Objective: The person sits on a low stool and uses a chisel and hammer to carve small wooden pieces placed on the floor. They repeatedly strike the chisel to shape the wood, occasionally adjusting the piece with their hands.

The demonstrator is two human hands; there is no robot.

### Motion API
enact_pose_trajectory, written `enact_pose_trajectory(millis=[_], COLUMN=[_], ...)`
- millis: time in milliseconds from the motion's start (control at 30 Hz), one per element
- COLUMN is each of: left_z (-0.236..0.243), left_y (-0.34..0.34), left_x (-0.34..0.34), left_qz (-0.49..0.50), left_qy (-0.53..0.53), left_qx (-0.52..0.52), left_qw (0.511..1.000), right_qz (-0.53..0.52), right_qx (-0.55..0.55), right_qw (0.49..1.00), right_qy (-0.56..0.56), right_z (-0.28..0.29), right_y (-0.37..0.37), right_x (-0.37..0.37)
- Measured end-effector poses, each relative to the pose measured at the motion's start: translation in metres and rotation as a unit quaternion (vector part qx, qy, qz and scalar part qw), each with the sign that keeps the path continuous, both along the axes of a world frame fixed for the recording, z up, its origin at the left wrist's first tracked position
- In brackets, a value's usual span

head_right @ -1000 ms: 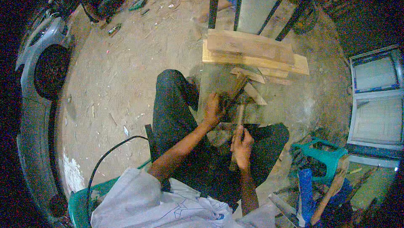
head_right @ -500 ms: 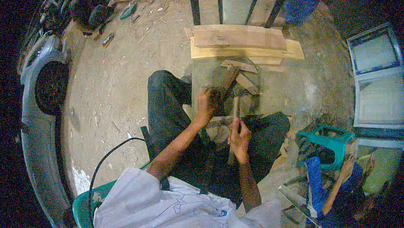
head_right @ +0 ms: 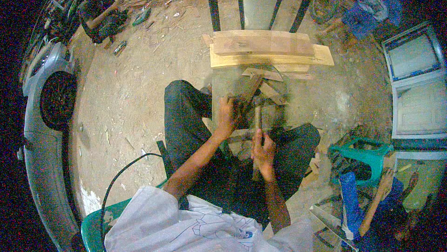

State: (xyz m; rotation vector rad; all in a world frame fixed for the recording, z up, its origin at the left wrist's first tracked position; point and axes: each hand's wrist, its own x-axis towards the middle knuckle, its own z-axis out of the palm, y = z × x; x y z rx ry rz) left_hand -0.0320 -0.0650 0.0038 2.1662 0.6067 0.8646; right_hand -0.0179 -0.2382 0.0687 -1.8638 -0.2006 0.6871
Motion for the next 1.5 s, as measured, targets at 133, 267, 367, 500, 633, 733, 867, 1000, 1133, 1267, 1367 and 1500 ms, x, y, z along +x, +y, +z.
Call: enact_pose_trajectory(millis=[133,267,367,500,633,733,867,1000,1133,1267,1367,1500], left_z=[-0.006,-0.004,0.006,-0.011,-0.005,-0.004,0.006,0.004,0.005,0.001,0.001,0.010], left_y=[-0.003,-0.006,-0.007,-0.005,0.000,0.000,-0.001,-0.001,-0.001,0.000,-0.001,-0.001], left_x=[0.000,-0.001,-0.002,0.001,-0.002,0.001,0.005,0.004,0.005,0.005,0.005,0.002], left_qz=[-0.013,-0.012,-0.010,-0.014,-0.027,-0.014,-0.030,-0.007,-0.024,-0.025,-0.019,-0.040], left_qy=[-0.019,-0.024,-0.057,-0.067,-0.061,-0.039,-0.067,-0.045,-0.073,-0.052,-0.043,-0.060], left_qx=[-0.029,-0.012,0.002,0.022,-0.018,-0.047,-0.044,0.021,0.010,-0.008,-0.041,-0.069], left_qw=[0.999,1.000,0.998,0.997,0.998,0.998,0.996,0.999,0.997,0.998,0.998,0.995], right_qz=[-0.007,0.007,0.022,-0.008,-0.023,-0.024,-0.042,-0.017,-0.047,-0.033,-0.018,0.007], right_qx=[0.022,0.053,0.037,0.057,0.063,0.044,0.044,0.046,0.030,0.025,0.033,0.050], right_qw=[1.000,0.998,0.996,0.998,0.997,0.999,0.998,0.996,0.998,0.998,0.998,0.998], right_qy=[0.009,-0.012,-0.072,0.005,0.025,0.006,-0.007,-0.068,-0.032,-0.052,-0.055,-0.026], right_z=[0.015,0.042,0.034,0.030,0.007,0.002,-0.005,-0.011,-0.006,-0.011,-0.017,-0.014], right_y=[0.010,0.018,0.023,0.026,0.016,0.013,0.016,0.021,0.020,0.018,0.016,0.013], right_x=[0.000,0.002,0.009,0.005,0.006,0.011,0.017,0.023,0.020,0.021,0.021,0.020])
